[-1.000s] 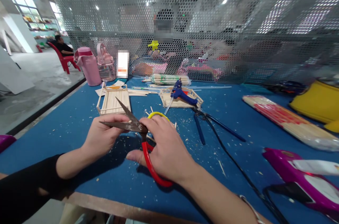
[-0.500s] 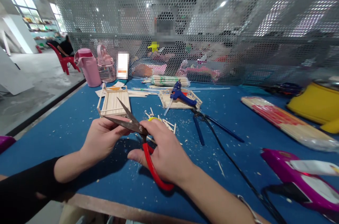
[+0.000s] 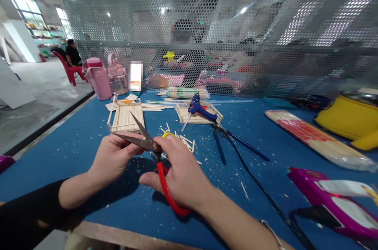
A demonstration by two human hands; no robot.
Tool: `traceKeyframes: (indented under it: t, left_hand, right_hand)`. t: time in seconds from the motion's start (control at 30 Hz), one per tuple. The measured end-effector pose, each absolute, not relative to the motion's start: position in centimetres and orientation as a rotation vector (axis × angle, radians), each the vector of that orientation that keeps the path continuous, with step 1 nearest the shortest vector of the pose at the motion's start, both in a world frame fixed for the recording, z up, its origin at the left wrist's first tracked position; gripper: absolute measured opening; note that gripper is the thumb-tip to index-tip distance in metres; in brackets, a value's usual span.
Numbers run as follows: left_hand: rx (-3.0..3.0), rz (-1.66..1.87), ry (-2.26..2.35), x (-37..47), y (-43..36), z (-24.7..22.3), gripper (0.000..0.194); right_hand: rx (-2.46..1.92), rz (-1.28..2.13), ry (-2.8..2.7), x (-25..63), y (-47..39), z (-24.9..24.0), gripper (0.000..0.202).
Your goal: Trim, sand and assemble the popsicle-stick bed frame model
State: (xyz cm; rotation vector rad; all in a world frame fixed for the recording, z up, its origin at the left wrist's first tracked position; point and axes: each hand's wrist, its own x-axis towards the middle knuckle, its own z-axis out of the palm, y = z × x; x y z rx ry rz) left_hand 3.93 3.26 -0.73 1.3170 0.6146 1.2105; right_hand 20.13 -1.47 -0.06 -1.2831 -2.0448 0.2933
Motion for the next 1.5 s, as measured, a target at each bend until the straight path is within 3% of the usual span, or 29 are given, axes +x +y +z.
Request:
traceKeyframes:
  t: [0.63, 1.07, 1.27, 1.5]
  left_hand:
    - [1.349, 1.182, 0.600, 3.7, 3.4, -0.9, 0.011]
    - [1.332, 1.199, 0.658, 3.7, 3.3, -0.7, 0.011]
    - [1.588, 1.124, 0.752, 3.9, 3.7, -1.0, 0.010]
    - [2.015, 1.126, 0.652, 3.7, 3.8, -1.6, 0.012]
  right_hand:
    - [-1.256, 0.293, -2.069, 20.3, -1.5, 0.1, 0.069]
    - [-1.234, 0.118, -2.019, 20.5, -1.6, -0.1, 0.040]
    - [-1.317, 0.504, -1.742, 19.6, -1.5, 0.3, 0.030]
    - [-1.206, 0.947, -1.316, 19.2, -1.1, -0.3, 0.033]
